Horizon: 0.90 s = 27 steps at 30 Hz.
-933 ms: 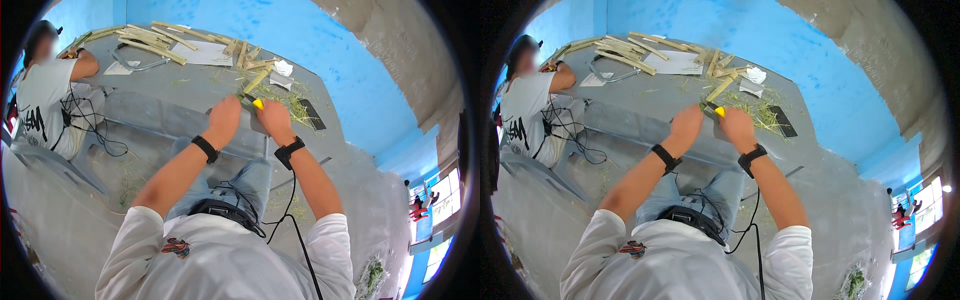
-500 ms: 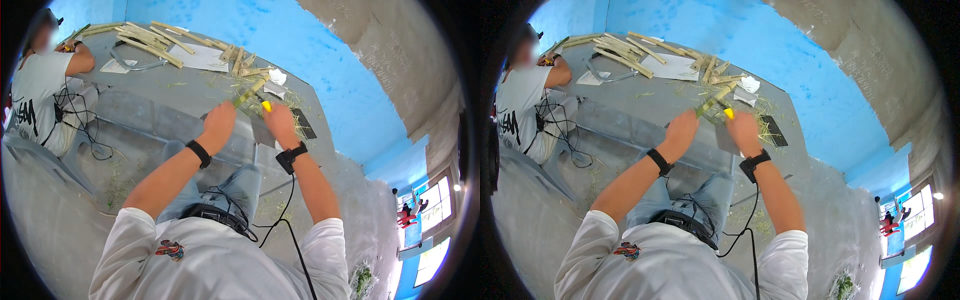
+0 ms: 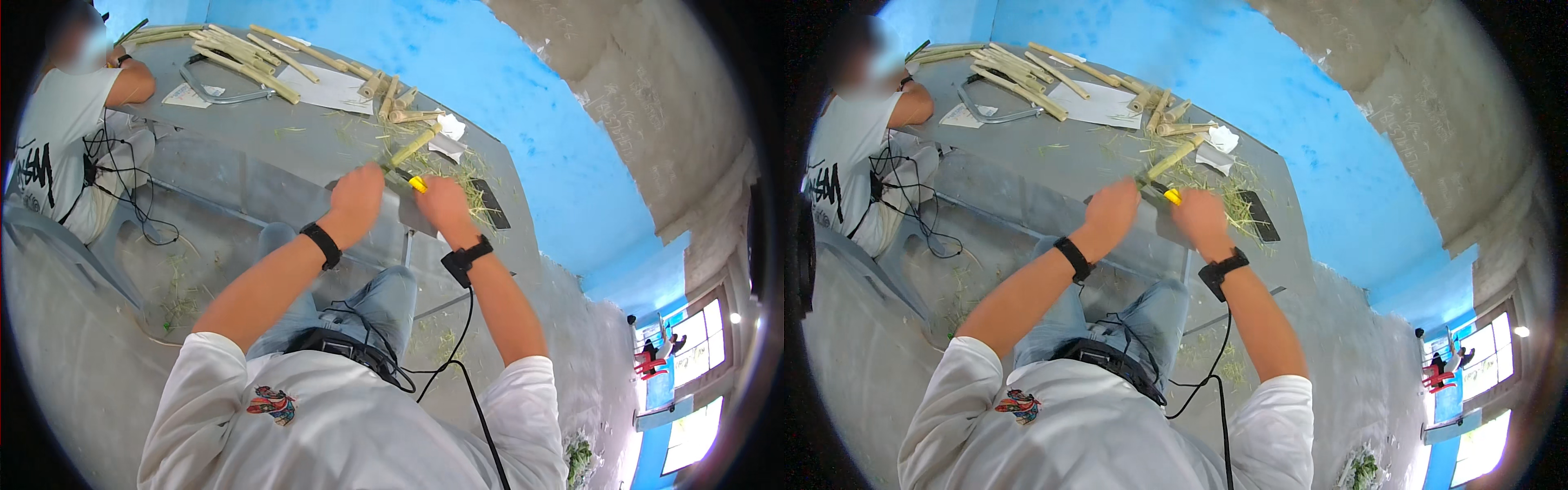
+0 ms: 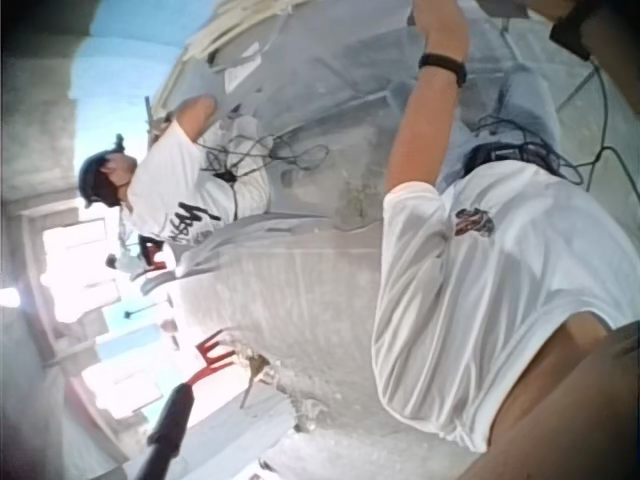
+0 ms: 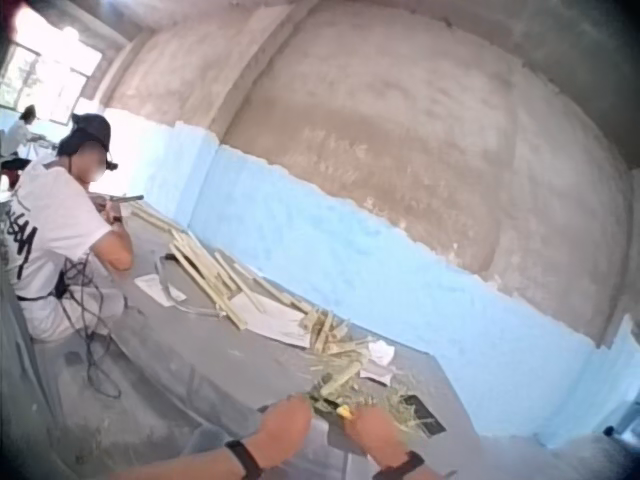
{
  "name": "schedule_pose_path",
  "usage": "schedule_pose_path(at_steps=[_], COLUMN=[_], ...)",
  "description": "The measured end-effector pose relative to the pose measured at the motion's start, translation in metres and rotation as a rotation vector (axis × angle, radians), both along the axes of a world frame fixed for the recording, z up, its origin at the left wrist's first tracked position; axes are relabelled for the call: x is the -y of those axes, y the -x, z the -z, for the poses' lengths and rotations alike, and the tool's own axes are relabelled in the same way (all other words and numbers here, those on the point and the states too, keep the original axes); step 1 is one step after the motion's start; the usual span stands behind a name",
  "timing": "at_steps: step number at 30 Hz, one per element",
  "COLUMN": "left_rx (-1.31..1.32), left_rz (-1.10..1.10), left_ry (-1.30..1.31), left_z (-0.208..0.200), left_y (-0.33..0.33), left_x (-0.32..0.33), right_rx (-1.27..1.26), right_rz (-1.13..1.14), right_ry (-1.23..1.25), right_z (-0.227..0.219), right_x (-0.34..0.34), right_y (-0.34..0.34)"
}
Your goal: Scraping the outer nodes or surface of a bamboo stalk using a utility knife while seated.
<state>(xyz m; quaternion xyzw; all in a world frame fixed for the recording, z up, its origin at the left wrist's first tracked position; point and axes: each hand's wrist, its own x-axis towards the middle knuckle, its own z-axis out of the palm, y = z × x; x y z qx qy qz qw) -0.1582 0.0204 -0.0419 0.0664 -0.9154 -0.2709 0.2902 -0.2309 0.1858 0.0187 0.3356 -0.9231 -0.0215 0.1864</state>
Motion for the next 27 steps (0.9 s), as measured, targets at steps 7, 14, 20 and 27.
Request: schedule_pose_path(at_steps=[7,14,20,27], left_rx=[-0.033,0.071,-0.040,0.066], left_rz=[-0.026,-0.029,-0.048,-0.041], left_ry=[0.050,-0.025,-0.042,-0.041], left_z=[0.011,-0.002,0.012,0.000], left_y=[0.017,0.008,0.009,0.011], left_x=[0.005,-0.001,-0.001,-0.001], right_rx=[-0.058,-0.049,-0.146,-0.078], right_rz=[0.211,0.158,0.270,0.136], right_ry=[0.140,0.090,0.175,0.210], right_z=[-0.011,0.003,-0.009,0.013], right_x=[0.001,0.007,0.004,0.006], right_y=[0.022,0.007,0.019,0.008])
